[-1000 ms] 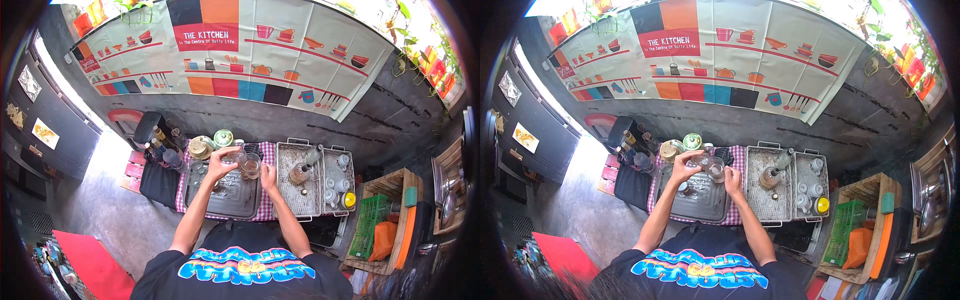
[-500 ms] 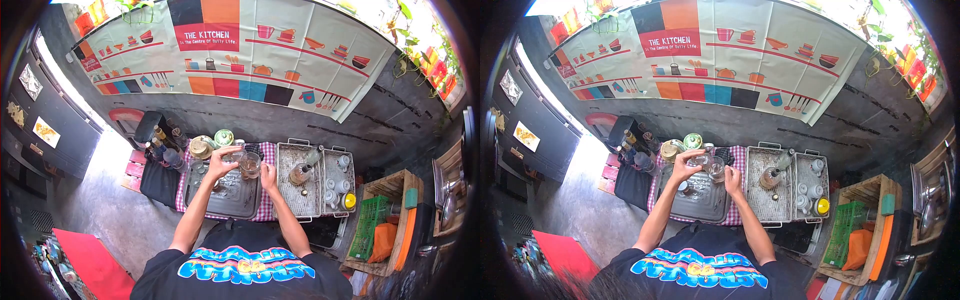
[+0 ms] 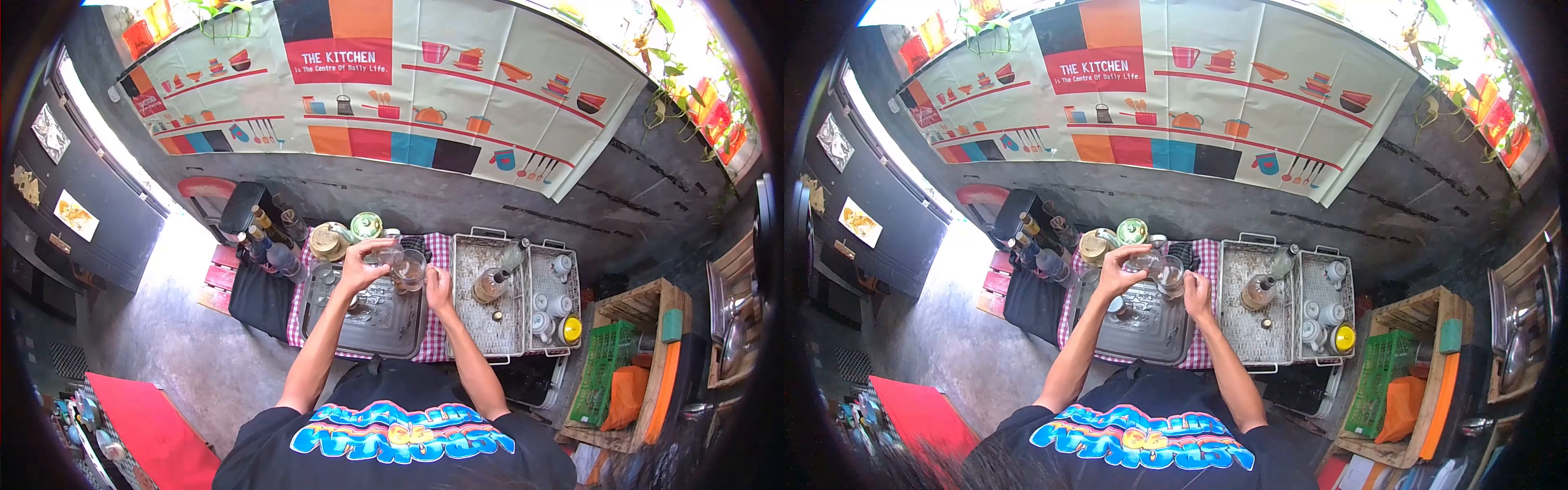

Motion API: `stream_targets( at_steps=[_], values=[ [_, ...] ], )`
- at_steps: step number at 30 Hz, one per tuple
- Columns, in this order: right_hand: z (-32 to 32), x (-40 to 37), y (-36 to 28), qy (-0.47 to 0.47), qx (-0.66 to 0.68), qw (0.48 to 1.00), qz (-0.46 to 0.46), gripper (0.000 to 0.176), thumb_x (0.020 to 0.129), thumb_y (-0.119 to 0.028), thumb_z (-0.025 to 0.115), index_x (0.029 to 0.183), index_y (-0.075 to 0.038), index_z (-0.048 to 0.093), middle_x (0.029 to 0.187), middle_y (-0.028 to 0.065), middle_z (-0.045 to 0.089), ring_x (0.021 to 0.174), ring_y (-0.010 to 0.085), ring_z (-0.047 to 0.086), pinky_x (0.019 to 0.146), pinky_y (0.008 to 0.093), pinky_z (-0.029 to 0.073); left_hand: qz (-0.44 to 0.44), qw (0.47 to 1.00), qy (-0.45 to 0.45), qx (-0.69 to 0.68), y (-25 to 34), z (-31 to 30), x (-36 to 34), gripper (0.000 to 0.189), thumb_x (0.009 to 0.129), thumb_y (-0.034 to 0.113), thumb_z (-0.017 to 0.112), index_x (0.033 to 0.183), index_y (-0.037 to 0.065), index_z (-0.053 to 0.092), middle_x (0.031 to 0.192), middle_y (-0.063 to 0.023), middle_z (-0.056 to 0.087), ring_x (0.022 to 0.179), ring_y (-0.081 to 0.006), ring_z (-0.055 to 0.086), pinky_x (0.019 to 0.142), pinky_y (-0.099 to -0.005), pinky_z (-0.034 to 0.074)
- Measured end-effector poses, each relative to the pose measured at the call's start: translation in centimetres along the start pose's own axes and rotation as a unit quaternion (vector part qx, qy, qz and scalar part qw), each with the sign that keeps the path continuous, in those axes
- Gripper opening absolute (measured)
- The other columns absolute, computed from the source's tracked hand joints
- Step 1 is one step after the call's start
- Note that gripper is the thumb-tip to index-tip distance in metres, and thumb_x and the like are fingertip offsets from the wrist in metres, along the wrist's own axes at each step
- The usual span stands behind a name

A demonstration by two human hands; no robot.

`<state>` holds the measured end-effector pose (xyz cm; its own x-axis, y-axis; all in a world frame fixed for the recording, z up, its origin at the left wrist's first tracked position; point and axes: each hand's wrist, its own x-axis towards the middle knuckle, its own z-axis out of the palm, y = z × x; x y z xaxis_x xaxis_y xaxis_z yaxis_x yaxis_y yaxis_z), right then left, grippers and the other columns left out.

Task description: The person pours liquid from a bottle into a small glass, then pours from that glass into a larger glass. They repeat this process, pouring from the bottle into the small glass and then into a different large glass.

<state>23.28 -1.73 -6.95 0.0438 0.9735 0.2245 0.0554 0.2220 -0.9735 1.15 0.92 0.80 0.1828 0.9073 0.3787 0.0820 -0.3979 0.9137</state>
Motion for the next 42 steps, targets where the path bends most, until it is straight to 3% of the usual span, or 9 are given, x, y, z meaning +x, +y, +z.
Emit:
stream_targets(
  at_steps=[20, 30, 42],
  values=[
    [0.1, 0.6, 1.1, -0.003, -0.026, 1.000, -0.002, 0.038, 0.104, -0.018, 0.044, 0.067, -0.007, 0.044, 0.062, -0.0065, 0.040, 0.059, 0.0032, 0.035, 0.053, 0.0272, 0.028, 0.051, 0.997, -0.014, 0.050, 0.6, -0.4, 0.8, 0.046, 0.064, 0.004, 0.074, 0.110, 0.001, 0.075, 0.118, -0.0141, 0.073, 0.114, -0.0258, 0.067, 0.105, -0.0375, 0.048],
    [0.0, 0.5, 1.6, -0.010, 0.016, 1.000, -0.006, 0.039, 0.104, -0.019, 0.045, 0.067, -0.008, 0.044, 0.063, -0.0074, 0.039, 0.058, 0.0029, 0.034, 0.052, 0.0268, 0.027, 0.013, 1.000, 0.002, 0.016, 0.3, -0.2, 0.4, 0.046, 0.066, 0.003, 0.074, 0.111, 0.001, 0.073, 0.118, -0.0135, 0.073, 0.115, -0.0244, 0.067, 0.105, -0.0367, 0.048],
    [0.1, 0.2, 1.1, -0.004, 0.008, 1.000, -0.013, 0.039, 0.105, -0.019, 0.044, 0.067, -0.007, 0.043, 0.064, -0.0070, 0.039, 0.060, 0.0031, 0.035, 0.053, 0.0275, 0.028, 0.048, 0.997, -0.026, 0.056, 1.0, -0.2, 0.6, 0.045, 0.064, 0.002, 0.074, 0.109, 0.001, 0.074, 0.117, -0.0135, 0.073, 0.114, -0.0255, 0.066, 0.105, -0.0383, 0.046]
  ],
)
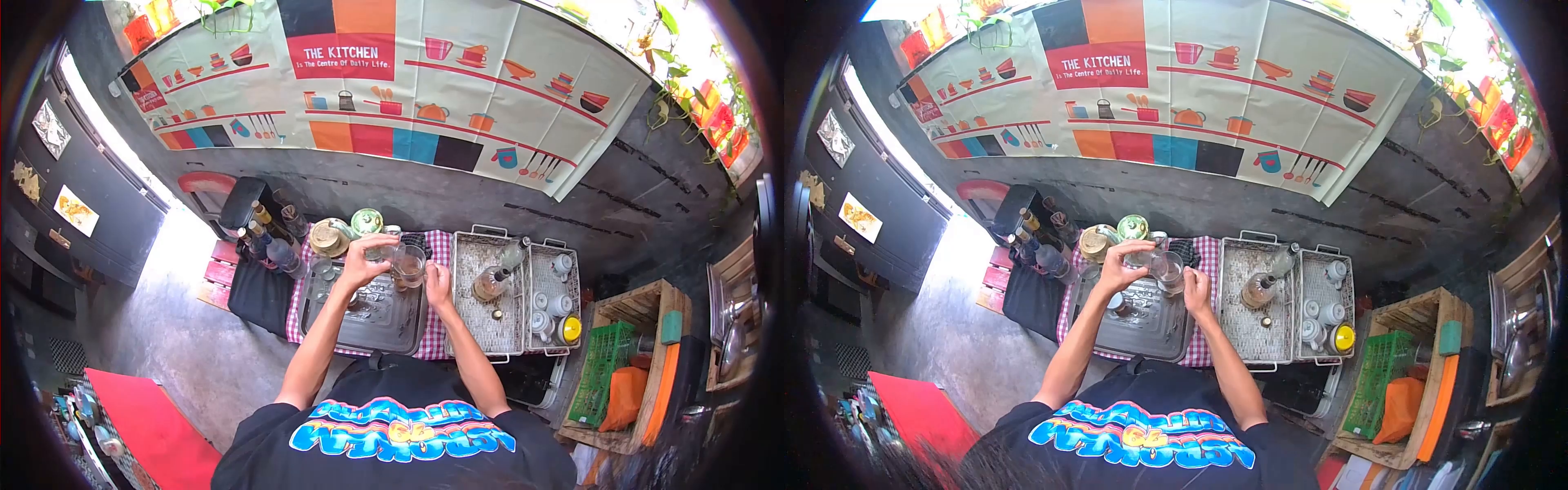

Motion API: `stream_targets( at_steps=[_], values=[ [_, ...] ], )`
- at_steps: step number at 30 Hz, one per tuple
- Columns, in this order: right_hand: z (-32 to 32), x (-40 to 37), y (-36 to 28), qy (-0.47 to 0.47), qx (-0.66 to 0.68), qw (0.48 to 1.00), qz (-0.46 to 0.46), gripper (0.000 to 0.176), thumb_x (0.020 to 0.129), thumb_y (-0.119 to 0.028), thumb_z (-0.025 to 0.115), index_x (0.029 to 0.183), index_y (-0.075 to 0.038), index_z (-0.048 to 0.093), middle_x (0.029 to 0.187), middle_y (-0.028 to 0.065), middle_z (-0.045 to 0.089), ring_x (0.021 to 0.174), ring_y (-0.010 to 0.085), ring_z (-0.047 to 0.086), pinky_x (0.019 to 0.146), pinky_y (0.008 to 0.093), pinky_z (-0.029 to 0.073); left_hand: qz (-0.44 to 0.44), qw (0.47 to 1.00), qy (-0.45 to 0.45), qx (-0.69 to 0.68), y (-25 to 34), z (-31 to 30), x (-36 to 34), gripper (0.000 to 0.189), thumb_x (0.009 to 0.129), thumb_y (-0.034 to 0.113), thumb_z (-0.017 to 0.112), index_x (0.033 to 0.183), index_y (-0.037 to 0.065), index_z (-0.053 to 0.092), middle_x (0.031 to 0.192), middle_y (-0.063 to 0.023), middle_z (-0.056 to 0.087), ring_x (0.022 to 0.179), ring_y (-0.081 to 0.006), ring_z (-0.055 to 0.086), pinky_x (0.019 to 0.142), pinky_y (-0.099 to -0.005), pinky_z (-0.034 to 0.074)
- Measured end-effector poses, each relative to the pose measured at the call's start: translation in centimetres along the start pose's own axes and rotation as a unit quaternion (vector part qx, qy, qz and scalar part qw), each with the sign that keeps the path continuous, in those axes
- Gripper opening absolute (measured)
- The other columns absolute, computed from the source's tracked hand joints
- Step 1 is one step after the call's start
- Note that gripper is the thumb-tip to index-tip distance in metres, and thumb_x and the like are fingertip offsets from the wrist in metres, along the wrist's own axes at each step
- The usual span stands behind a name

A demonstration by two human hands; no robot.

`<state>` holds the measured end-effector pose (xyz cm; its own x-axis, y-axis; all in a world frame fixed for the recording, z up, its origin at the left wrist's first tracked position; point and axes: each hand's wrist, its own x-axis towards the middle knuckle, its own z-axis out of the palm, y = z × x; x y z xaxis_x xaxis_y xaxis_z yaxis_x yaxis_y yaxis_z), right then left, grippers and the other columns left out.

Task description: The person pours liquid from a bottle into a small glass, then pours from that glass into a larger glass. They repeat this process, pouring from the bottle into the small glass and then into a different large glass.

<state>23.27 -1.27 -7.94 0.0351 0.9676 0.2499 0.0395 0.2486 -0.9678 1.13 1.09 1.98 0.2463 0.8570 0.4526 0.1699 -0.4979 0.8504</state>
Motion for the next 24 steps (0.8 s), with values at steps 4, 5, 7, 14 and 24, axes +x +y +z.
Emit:
stream_targets(
  at_steps=[4, 5, 7, 14, 24],
  values=[
    [-0.2, 0.0, 0.3, -0.003, 0.005, 1.000, 0.001, 0.039, 0.105, -0.019, 0.044, 0.068, -0.007, 0.043, 0.065, -0.0072, 0.039, 0.061, 0.0029, 0.035, 0.054, 0.0274, 0.028, 0.016, 1.000, -0.005, 0.013, -0.1, 0.1, 0.2, 0.047, 0.063, 0.002, 0.073, 0.109, 0.001, 0.075, 0.116, -0.0141, 0.073, 0.114, -0.0270, 0.067, 0.105, -0.0389, 0.047],
    [-0.3, 0.0, 0.6, -0.004, 0.005, 1.000, 0.008, 0.039, 0.105, -0.019, 0.044, 0.068, -0.007, 0.044, 0.065, -0.0073, 0.040, 0.061, 0.0029, 0.035, 0.054, 0.0273, 0.028, 0.020, 1.000, -0.007, 0.018, -0.1, 0.2, 0.2, 0.047, 0.062, 0.003, 0.072, 0.109, 0.001, 0.075, 0.116, -0.0145, 0.073, 0.114, -0.0277, 0.067, 0.105, -0.0390, 0.047],
    [-0.4, -0.1, 1.2, -0.009, 0.023, 0.999, 0.033, 0.038, 0.106, -0.019, 0.044, 0.069, -0.007, 0.044, 0.065, -0.0076, 0.039, 0.062, 0.0027, 0.035, 0.054, 0.0273, 0.028, 0.025, 1.000, -0.009, 0.016, 0.3, 0.2, 0.3, 0.047, 0.062, 0.002, 0.072, 0.110, 0.001, 0.075, 0.116, -0.0147, 0.073, 0.114, -0.0280, 0.067, 0.105, -0.0389, 0.047],
    [-0.5, -0.1, 0.7, -0.007, 0.027, 1.000, 0.014, 0.037, 0.106, -0.018, 0.044, 0.070, -0.007, 0.045, 0.065, -0.0080, 0.040, 0.062, 0.0024, 0.036, 0.055, 0.0262, 0.029, 0.010, 1.000, -0.014, -0.002, 0.0, 0.3, 0.3, 0.045, 0.065, 0.006, 0.075, 0.109, 0.001, 0.074, 0.117, -0.0139, 0.072, 0.115, -0.0260, 0.066, 0.105, -0.0392, 0.046],
    [-0.3, -0.2, 0.4, -0.001, 0.015, 1.000, -0.001, 0.037, 0.105, -0.018, 0.045, 0.069, -0.008, 0.047, 0.063, -0.0090, 0.039, 0.059, 0.0019, 0.035, 0.052, 0.0263, 0.027, -0.014, 1.000, -0.002, -0.024, 0.5, 0.3, -0.3, 0.044, 0.066, 0.002, 0.073, 0.111, 0.001, 0.073, 0.117, -0.0130, 0.072, 0.115, -0.0240, 0.066, 0.105, -0.0367, 0.047]
  ],
)
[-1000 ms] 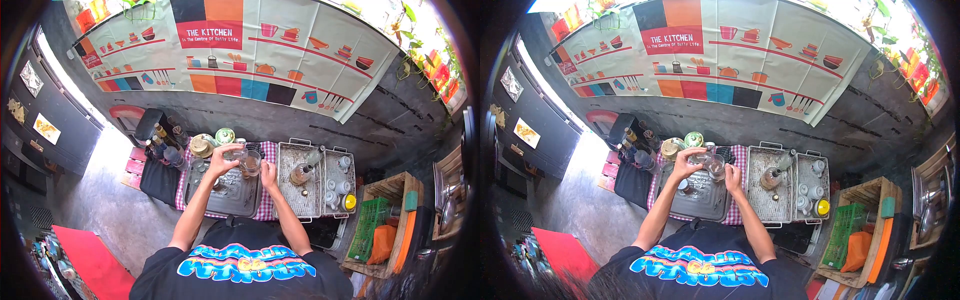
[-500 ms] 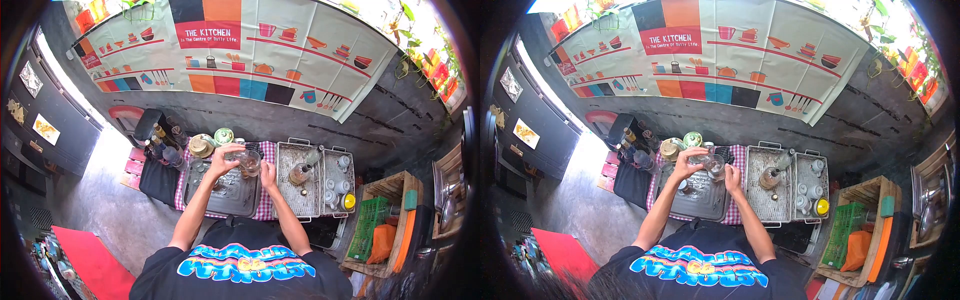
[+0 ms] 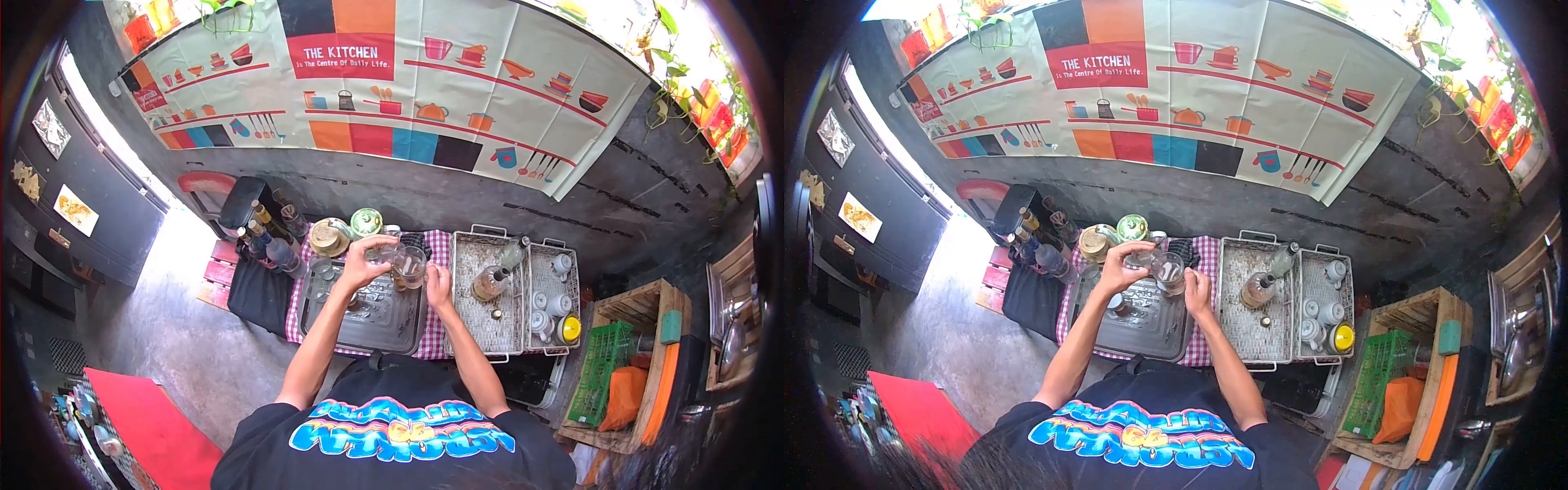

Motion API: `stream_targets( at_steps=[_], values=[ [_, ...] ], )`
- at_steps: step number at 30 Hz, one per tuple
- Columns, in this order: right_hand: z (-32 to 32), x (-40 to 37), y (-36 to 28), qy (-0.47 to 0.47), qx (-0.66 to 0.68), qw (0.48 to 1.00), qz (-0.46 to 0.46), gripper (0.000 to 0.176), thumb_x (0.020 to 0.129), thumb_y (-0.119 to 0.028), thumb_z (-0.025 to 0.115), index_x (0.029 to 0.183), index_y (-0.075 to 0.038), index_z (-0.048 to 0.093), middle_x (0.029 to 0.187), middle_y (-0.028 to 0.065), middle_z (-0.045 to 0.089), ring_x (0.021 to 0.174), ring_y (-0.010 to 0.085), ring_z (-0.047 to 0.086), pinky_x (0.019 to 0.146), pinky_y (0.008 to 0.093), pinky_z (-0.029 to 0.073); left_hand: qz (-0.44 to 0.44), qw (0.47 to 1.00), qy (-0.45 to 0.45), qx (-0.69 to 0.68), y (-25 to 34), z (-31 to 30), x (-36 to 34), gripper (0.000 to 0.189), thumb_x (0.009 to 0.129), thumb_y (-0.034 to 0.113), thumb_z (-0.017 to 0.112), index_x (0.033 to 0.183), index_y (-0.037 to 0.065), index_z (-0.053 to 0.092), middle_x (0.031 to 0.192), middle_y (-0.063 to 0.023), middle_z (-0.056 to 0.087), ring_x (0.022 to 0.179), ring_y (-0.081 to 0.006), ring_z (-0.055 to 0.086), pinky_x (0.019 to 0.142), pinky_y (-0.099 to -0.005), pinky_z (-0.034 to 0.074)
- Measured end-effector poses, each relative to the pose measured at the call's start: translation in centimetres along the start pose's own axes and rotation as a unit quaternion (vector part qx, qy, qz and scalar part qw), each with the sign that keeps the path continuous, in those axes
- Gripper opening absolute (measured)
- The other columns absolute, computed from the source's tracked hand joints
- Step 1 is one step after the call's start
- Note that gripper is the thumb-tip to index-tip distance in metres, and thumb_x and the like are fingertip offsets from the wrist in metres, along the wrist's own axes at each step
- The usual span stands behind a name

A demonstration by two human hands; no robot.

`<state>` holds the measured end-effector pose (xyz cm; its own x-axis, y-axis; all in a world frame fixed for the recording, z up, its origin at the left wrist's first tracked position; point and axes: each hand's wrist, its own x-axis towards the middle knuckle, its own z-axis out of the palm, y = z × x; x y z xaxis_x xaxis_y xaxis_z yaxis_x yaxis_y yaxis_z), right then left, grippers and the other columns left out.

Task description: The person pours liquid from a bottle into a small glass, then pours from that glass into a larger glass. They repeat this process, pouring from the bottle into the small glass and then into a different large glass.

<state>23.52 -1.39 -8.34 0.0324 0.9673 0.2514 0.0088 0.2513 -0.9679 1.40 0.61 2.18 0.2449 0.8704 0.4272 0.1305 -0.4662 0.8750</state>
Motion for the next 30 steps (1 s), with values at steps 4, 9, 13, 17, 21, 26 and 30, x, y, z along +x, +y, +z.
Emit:
stream_targets(
  at_steps=[4, 9, 13, 17, 21, 26, 30],
  values=[
    [0.3, -0.1, 0.0, 0.000, 0.018, 1.000, 0.016, 0.039, 0.105, -0.020, 0.046, 0.068, -0.011, 0.044, 0.061, -0.0101, 0.036, 0.056, 0.0015, 0.031, 0.050, 0.0263, 0.023, 0.022, 0.999, -0.010, 0.030, -0.1, -0.2, 0.1, 0.046, 0.064, 0.002, 0.073, 0.110, 0.001, 0.073, 0.117, -0.0133, 0.072, 0.115, -0.0260, 0.066, 0.105, -0.0381, 0.047],
    [0.5, 0.0, 0.3, 0.006, -0.006, 1.000, 0.014, 0.041, 0.106, -0.021, 0.046, 0.065, -0.011, 0.043, 0.062, -0.0098, 0.036, 0.056, 0.0015, 0.031, 0.050, 0.0263, 0.023, 0.048, 0.997, -0.020, 0.051, 0.3, -0.4, 0.3, 0.046, 0.062, 0.000, 0.072, 0.107, 0.002, 0.074, 0.115, -0.0132, 0.073, 0.114, -0.0279, 0.066, 0.104, -0.0396, 0.048],
    [0.6, 0.0, 0.2, 0.004, -0.025, 1.000, 0.005, 0.042, 0.105, -0.020, 0.046, 0.065, -0.008, 0.043, 0.062, -0.0086, 0.038, 0.057, 0.0028, 0.033, 0.051, 0.0279, 0.025, 0.066, 0.995, -0.032, 0.062, 0.3, -0.6, 0.2, 0.046, 0.061, -0.001, 0.071, 0.107, 0.003, 0.075, 0.114, -0.0120, 0.073, 0.113, -0.0281, 0.066, 0.104, -0.0402, 0.048],
    [0.9, -0.1, -0.2, 0.003, -0.050, 0.999, 0.012, 0.042, 0.105, -0.020, 0.046, 0.066, -0.005, 0.043, 0.062, -0.0080, 0.038, 0.059, 0.0040, 0.034, 0.053, 0.0294, 0.027, 0.079, 0.994, -0.041, 0.071, 0.4, -0.9, 0.1, 0.048, 0.060, -0.005, 0.071, 0.106, 0.005, 0.076, 0.115, -0.0102, 0.073, 0.112, -0.0277, 0.066, 0.103, -0.0401, 0.048],
    [1.4, -0.3, -1.2, -0.003, -0.034, 0.999, 0.008, 0.040, 0.105, -0.021, 0.046, 0.067, -0.007, 0.045, 0.062, -0.0084, 0.038, 0.059, 0.0028, 0.034, 0.052, 0.0277, 0.027, 0.083, 0.993, -0.038, 0.078, 0.8, -1.1, -0.1, 0.049, 0.059, -0.007, 0.071, 0.105, 0.006, 0.076, 0.114, -0.0091, 0.073, 0.111, -0.0272, 0.066, 0.103, -0.0399, 0.048],
    [2.1, -0.5, -0.1, -0.017, -0.002, 1.000, 0.001, 0.039, 0.106, -0.023, 0.045, 0.069, -0.009, 0.047, 0.062, -0.0094, 0.038, 0.057, 0.0014, 0.033, 0.051, 0.0254, 0.025, 0.065, 0.994, -0.023, 0.083, 0.8, -1.5, -0.8, 0.046, 0.059, -0.007, 0.070, 0.103, 0.005, 0.075, 0.113, -0.0090, 0.073, 0.111, -0.0263, 0.066, 0.101, -0.0396, 0.048],
    [2.8, -0.8, 0.4, -0.009, -0.009, 1.000, 0.021, 0.041, 0.106, -0.024, 0.045, 0.067, -0.011, 0.044, 0.061, -0.0095, 0.037, 0.055, 0.0021, 0.032, 0.050, 0.0253, 0.024, 0.042, 0.996, 0.001, 0.073, -0.6, -1.9, -1.7, 0.044, 0.059, -0.004, 0.071, 0.102, 0.005, 0.074, 0.113, -0.0098, 0.073, 0.111, -0.0262, 0.066, 0.101, -0.0391, 0.048]
  ],
)
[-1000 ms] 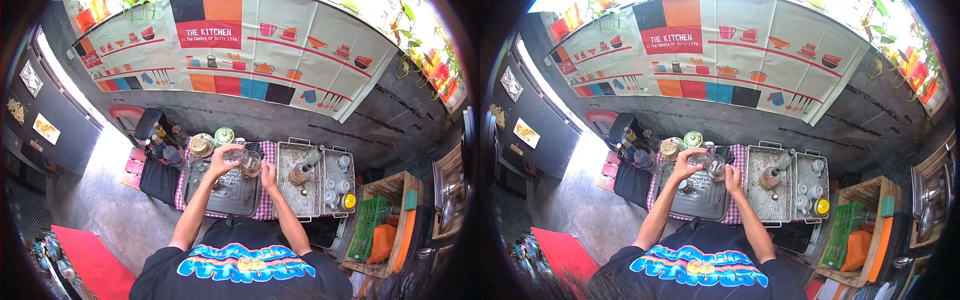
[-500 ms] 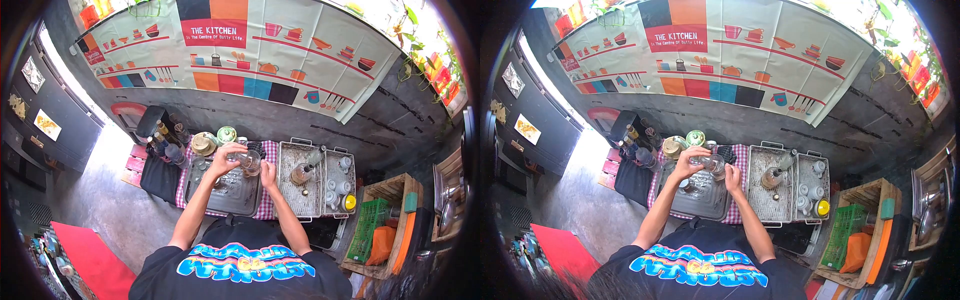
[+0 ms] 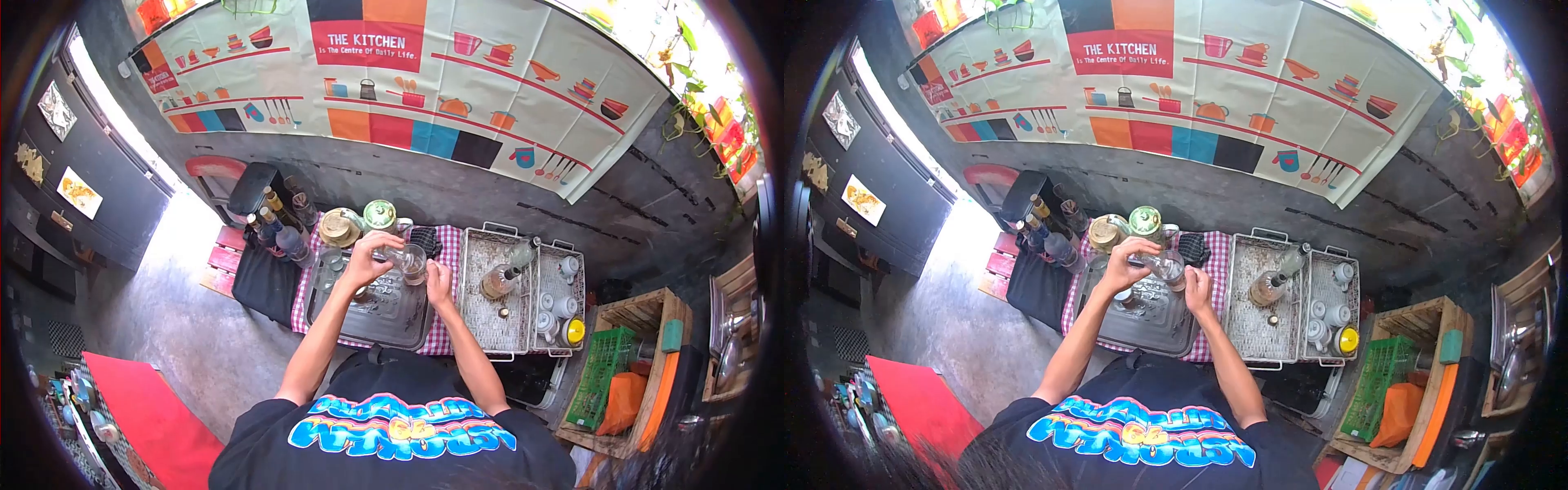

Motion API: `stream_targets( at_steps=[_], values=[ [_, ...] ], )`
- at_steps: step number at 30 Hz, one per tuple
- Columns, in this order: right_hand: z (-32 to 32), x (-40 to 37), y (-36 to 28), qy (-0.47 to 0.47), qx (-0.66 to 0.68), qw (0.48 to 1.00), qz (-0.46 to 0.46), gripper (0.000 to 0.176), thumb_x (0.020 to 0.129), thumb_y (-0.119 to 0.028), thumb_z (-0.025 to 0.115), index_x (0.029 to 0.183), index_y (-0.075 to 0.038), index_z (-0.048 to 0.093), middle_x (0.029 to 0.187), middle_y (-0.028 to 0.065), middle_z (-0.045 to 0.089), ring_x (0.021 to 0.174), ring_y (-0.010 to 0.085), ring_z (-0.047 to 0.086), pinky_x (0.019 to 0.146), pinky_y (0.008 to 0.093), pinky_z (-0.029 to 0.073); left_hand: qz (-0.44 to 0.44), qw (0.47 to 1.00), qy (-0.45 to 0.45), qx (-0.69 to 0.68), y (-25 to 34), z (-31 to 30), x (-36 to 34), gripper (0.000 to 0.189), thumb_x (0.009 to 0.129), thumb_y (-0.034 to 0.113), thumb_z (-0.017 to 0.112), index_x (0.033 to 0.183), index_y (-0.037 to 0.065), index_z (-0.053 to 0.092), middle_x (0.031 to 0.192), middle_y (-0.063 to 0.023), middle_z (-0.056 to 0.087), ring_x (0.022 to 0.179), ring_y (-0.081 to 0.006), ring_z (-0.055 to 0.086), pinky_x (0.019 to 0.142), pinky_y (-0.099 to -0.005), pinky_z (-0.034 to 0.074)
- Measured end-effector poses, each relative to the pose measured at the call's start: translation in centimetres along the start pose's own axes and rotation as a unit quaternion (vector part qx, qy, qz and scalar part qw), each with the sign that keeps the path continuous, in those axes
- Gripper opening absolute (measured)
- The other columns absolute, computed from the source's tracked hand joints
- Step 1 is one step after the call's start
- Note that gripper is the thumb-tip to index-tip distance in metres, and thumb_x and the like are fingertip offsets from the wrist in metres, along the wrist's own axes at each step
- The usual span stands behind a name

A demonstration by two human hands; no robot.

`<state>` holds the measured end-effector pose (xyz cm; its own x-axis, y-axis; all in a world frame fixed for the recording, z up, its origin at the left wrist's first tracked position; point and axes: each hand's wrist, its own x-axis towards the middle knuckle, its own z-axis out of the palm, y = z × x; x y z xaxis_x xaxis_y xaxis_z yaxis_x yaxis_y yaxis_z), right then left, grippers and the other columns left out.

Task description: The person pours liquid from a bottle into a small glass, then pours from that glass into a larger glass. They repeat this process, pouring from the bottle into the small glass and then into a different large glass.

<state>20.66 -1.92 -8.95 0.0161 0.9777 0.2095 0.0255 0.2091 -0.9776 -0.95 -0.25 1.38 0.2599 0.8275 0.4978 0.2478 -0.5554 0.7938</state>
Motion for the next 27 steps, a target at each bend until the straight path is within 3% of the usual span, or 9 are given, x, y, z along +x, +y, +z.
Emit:
stream_targets(
  at_steps=[3, 7, 11, 14, 27],
  values=[
    [0.4, -0.2, 1.0, -0.008, 0.016, 1.000, 0.013, 0.042, 0.107, -0.026, 0.043, 0.067, -0.012, 0.042, 0.060, -0.0078, 0.038, 0.053, 0.0038, 0.032, 0.050, 0.0262, 0.025, -0.026, 0.999, 0.042, -0.009, -0.7, -0.2, -1.0, 0.042, 0.060, 0.000, 0.072, 0.101, 0.004, 0.073, 0.113, -0.0104, 0.073, 0.108, -0.0252, 0.067, 0.099, -0.0371, 0.049],
    [1.5, -0.6, 1.3, -0.020, 0.053, 0.998, 0.041, 0.044, 0.107, -0.033, 0.040, 0.067, -0.013, 0.041, 0.060, -0.0040, 0.039, 0.053, 0.0067, 0.035, 0.050, 0.0271, 0.026, -0.127, 0.982, 0.084, -0.108, -2.8, -0.6, -3.3, 0.042, 0.067, -0.002, 0.078, 0.107, 0.001, 0.068, 0.121, -0.0124, 0.069, 0.115, -0.0196, 0.064, 0.101, -0.0340, 0.048],
    [2.9, -0.9, 2.0, -0.039, 0.076, 0.992, 0.095, 0.043, 0.107, -0.035, 0.038, 0.072, -0.011, 0.045, 0.064, -0.0017, 0.044, 0.057, 0.0078, 0.040, 0.052, 0.0263, 0.032, -0.152, 0.967, 0.136, -0.150, -4.4, -1.5, -5.4, 0.044, 0.069, -0.006, 0.082, 0.108, 0.001, 0.065, 0.122, -0.0128, 0.066, 0.118, -0.0209, 0.062, 0.104, -0.0348, 0.048],
    [4.1, -1.0, 3.5, -0.063, 0.052, 0.990, 0.112, 0.043, 0.108, -0.038, 0.036, 0.077, -0.009, 0.047, 0.068, -0.0002, 0.048, 0.059, 0.0080, 0.044, 0.055, 0.0247, 0.036, -0.173, 0.955, 0.178, -0.161, -5.4, -2.3, -7.0, 0.043, 0.068, -0.003, 0.078, 0.110, 0.000, 0.066, 0.121, -0.0121, 0.068, 0.115, -0.0207, 0.064, 0.100, -0.0347, 0.051],
    [8.4, -0.9, 11.9, -0.141, 0.028, 0.970, 0.194, 0.039, 0.108, -0.035, 0.040, 0.085, -0.006, 0.052, 0.075, 0.0004, 0.051, 0.066, 0.0093, 0.049, 0.063, 0.0267, 0.043, -0.229, 0.929, 0.214, -0.194, -7.2, -5.1, -11.9, 0.045, 0.071, -0.007, 0.081, 0.111, -0.002, 0.061, 0.122, -0.0165, 0.065, 0.117, -0.0238, 0.063, 0.102, -0.0375, 0.052]
  ],
)
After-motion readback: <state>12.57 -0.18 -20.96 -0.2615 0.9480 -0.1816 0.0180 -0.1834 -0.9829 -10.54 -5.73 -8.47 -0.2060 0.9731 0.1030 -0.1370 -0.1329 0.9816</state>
